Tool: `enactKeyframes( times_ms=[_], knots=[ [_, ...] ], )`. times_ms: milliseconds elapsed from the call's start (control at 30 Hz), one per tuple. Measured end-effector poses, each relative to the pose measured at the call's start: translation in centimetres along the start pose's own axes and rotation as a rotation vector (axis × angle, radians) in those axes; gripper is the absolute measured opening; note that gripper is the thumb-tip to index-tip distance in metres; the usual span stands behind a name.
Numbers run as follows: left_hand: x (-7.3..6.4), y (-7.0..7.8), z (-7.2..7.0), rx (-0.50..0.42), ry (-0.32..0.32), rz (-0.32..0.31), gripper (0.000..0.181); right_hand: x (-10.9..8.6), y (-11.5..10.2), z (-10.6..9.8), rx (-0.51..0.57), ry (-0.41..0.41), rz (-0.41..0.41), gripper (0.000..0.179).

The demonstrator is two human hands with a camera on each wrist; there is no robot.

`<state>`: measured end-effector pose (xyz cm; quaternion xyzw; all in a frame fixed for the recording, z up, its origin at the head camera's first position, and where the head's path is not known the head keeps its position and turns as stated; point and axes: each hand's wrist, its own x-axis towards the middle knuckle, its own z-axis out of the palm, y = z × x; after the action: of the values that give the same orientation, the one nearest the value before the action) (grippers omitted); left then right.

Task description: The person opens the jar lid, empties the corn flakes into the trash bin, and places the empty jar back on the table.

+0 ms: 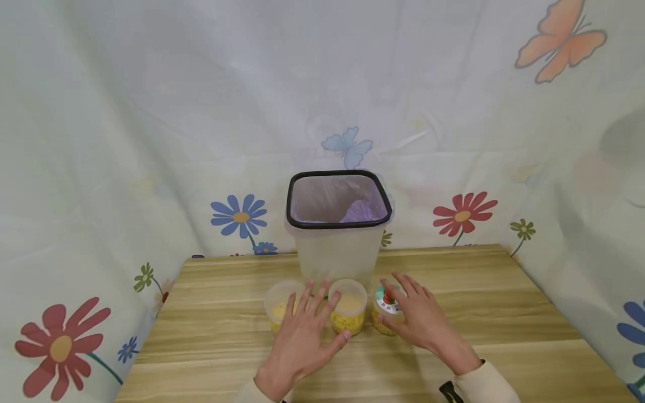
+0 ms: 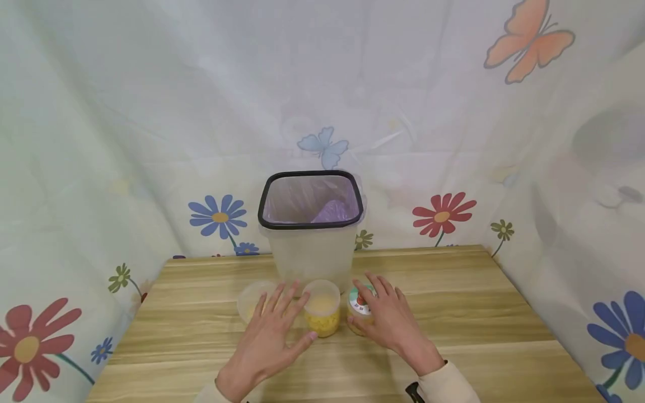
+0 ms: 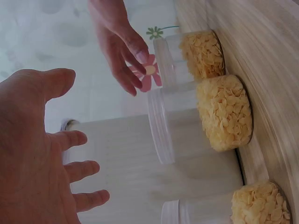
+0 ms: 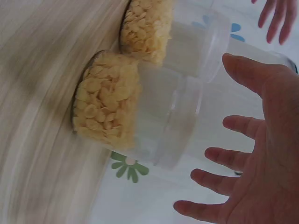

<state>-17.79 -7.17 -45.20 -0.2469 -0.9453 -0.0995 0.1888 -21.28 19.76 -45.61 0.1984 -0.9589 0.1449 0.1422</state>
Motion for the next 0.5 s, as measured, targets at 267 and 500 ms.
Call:
enactKeyframes(
  times_ms=[267,500],
  knots=[
    [-0.1,0.4,0.4,-0.031,-0.029,0.006,0.071,1.5,0.4,1.0,0.022,-0.106,0.047,0.077],
    [-0.2,0.6,0.6,-0.026,-0.051,0.0,0.071,2.2,0.9,1.7,0.023,-0.158,0.094,0.079]
  ],
)
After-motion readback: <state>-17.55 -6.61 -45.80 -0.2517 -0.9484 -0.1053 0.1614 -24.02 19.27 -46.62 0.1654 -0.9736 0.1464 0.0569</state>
